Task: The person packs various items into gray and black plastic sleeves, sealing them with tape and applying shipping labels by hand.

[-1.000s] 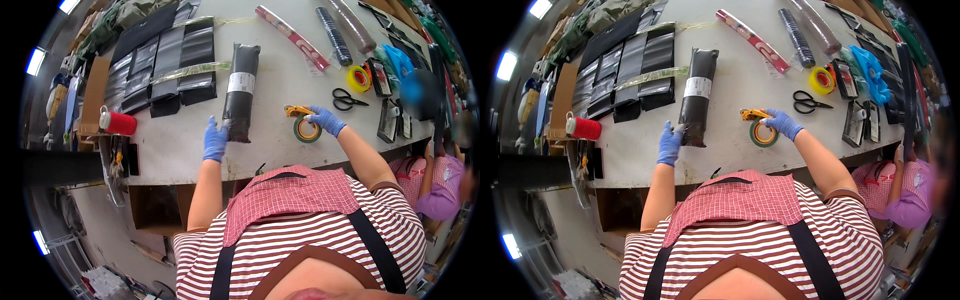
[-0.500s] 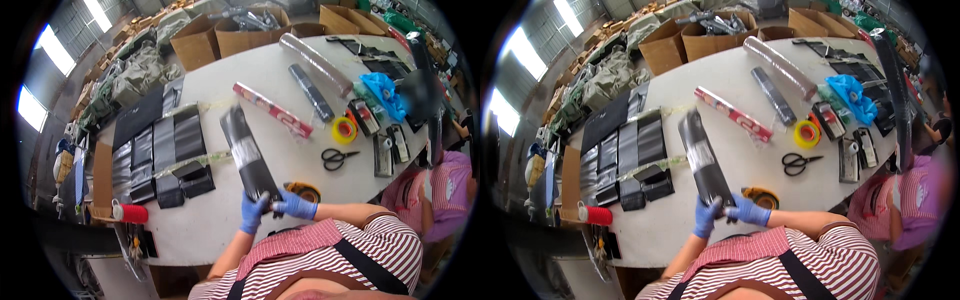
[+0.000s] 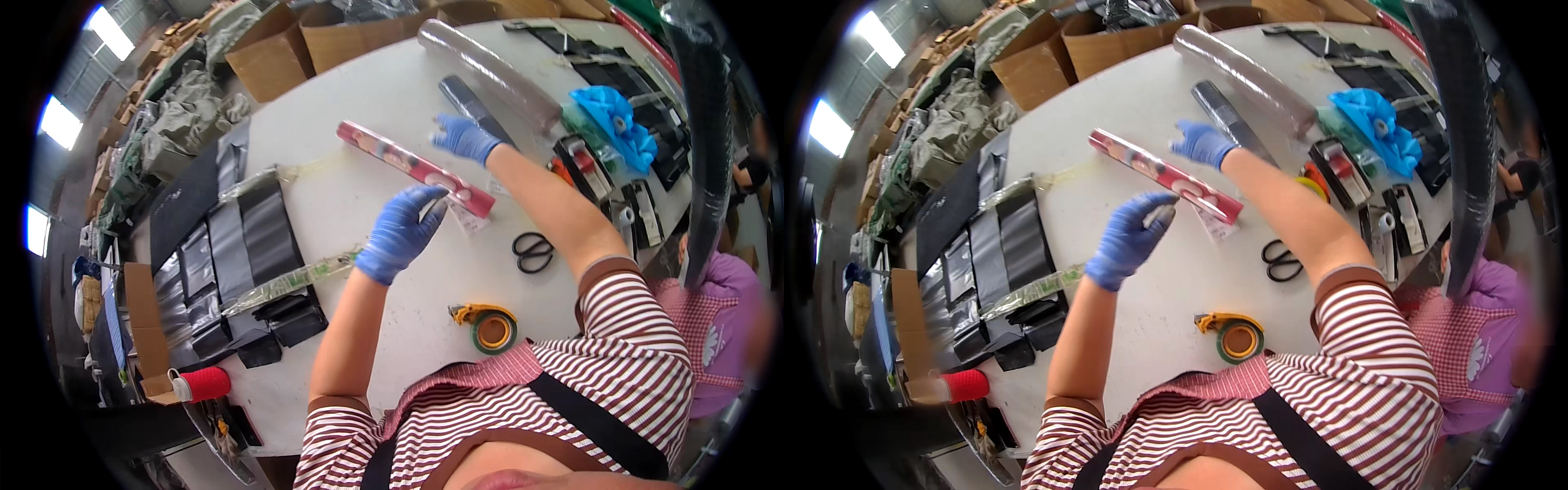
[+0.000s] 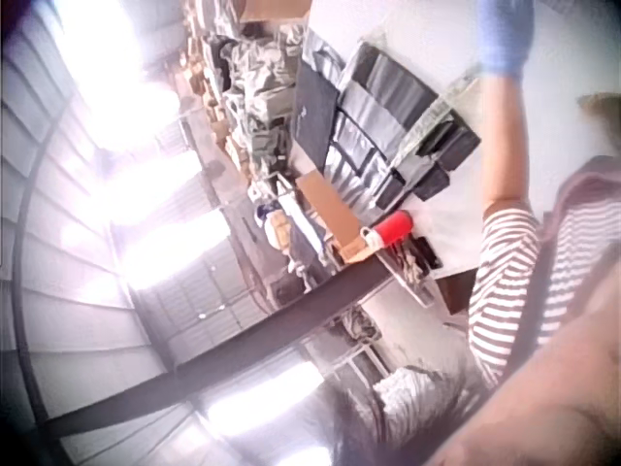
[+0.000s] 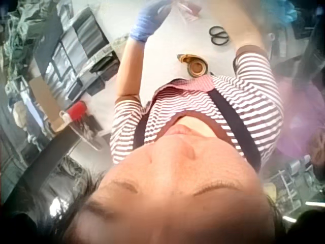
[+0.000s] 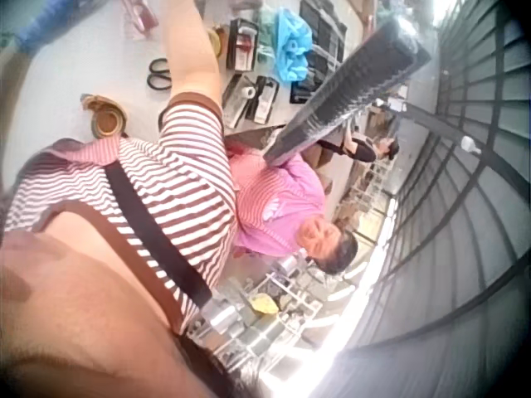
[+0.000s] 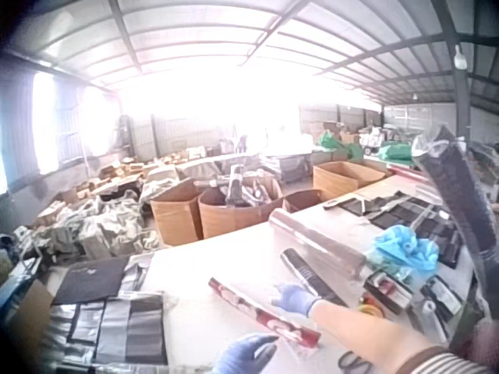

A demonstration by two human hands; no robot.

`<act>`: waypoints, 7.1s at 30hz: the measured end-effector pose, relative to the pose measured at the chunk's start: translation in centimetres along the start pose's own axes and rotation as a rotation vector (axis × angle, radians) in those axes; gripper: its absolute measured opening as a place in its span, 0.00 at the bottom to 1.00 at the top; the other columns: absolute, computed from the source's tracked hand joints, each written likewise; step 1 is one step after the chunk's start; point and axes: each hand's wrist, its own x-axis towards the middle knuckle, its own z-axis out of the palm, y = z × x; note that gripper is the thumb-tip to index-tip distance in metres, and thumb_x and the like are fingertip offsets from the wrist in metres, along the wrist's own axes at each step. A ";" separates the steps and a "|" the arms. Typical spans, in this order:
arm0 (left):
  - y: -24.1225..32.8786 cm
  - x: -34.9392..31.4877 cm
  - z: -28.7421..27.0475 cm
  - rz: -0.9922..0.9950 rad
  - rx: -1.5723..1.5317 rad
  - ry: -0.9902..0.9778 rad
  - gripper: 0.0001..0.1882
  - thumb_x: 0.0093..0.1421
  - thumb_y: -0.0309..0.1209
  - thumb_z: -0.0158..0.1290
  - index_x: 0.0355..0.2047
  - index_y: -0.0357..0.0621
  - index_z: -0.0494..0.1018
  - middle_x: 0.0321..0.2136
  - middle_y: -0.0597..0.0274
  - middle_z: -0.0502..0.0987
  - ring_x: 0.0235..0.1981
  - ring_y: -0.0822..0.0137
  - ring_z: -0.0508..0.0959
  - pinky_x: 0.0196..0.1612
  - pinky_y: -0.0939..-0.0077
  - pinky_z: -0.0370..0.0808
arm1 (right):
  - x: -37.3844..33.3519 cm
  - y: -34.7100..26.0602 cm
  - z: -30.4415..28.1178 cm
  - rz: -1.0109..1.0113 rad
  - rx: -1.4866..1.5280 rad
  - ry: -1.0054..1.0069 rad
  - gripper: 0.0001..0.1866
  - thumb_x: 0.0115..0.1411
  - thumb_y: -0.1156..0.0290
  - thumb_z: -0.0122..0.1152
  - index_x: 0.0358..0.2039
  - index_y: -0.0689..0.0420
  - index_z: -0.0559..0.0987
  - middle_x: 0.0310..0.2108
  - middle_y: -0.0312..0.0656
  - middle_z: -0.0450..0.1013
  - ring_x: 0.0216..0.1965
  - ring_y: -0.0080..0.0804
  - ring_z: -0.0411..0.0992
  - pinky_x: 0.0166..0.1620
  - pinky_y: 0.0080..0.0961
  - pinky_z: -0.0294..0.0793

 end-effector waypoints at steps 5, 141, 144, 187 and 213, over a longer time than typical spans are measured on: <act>-10.0 -3.6 10.6 -0.242 0.649 -0.674 0.28 0.62 0.41 0.48 0.60 0.43 0.64 0.59 0.49 0.67 0.62 0.49 0.63 0.64 0.56 0.59 | -7.3 -0.2 8.0 0.214 -0.239 -0.258 0.39 0.47 0.50 0.68 0.54 0.61 0.67 0.42 0.57 0.75 0.45 0.52 0.76 0.49 0.42 0.74; -6.5 -23.2 -22.1 -0.314 0.780 0.442 0.15 0.61 0.32 0.52 0.47 0.43 0.76 0.43 0.50 0.79 0.47 0.51 0.77 0.53 0.63 0.71 | -33.7 -20.6 11.2 0.408 -0.051 -0.316 0.50 0.49 0.58 0.65 0.68 0.58 0.50 0.47 0.58 0.69 0.47 0.56 0.69 0.52 0.44 0.70; -12.2 -26.8 -27.5 -0.698 0.736 0.277 0.15 0.60 0.33 0.52 0.46 0.44 0.76 0.43 0.49 0.79 0.48 0.49 0.77 0.52 0.62 0.72 | -33.5 -22.3 12.2 0.330 -0.118 -0.259 0.50 0.49 0.59 0.65 0.67 0.60 0.50 0.46 0.58 0.69 0.46 0.56 0.70 0.52 0.44 0.70; 18.8 -23.7 -39.8 0.175 1.824 0.731 0.07 0.60 0.30 0.49 0.29 0.52 0.77 0.24 0.58 0.77 0.27 0.57 0.79 0.34 0.63 0.78 | -28.1 -20.4 11.9 0.540 0.040 -0.483 0.35 0.44 0.56 0.69 0.47 0.68 0.72 0.42 0.60 0.75 0.43 0.53 0.75 0.48 0.38 0.75; -9.4 -28.4 4.5 -0.545 0.536 -0.073 0.13 0.59 0.39 0.54 0.41 0.48 0.76 0.38 0.49 0.79 0.40 0.54 0.78 0.46 0.64 0.75 | -47.5 -19.9 -2.5 0.291 0.368 -0.498 0.33 0.40 0.60 0.73 0.44 0.61 0.71 0.37 0.57 0.74 0.41 0.55 0.73 0.45 0.41 0.72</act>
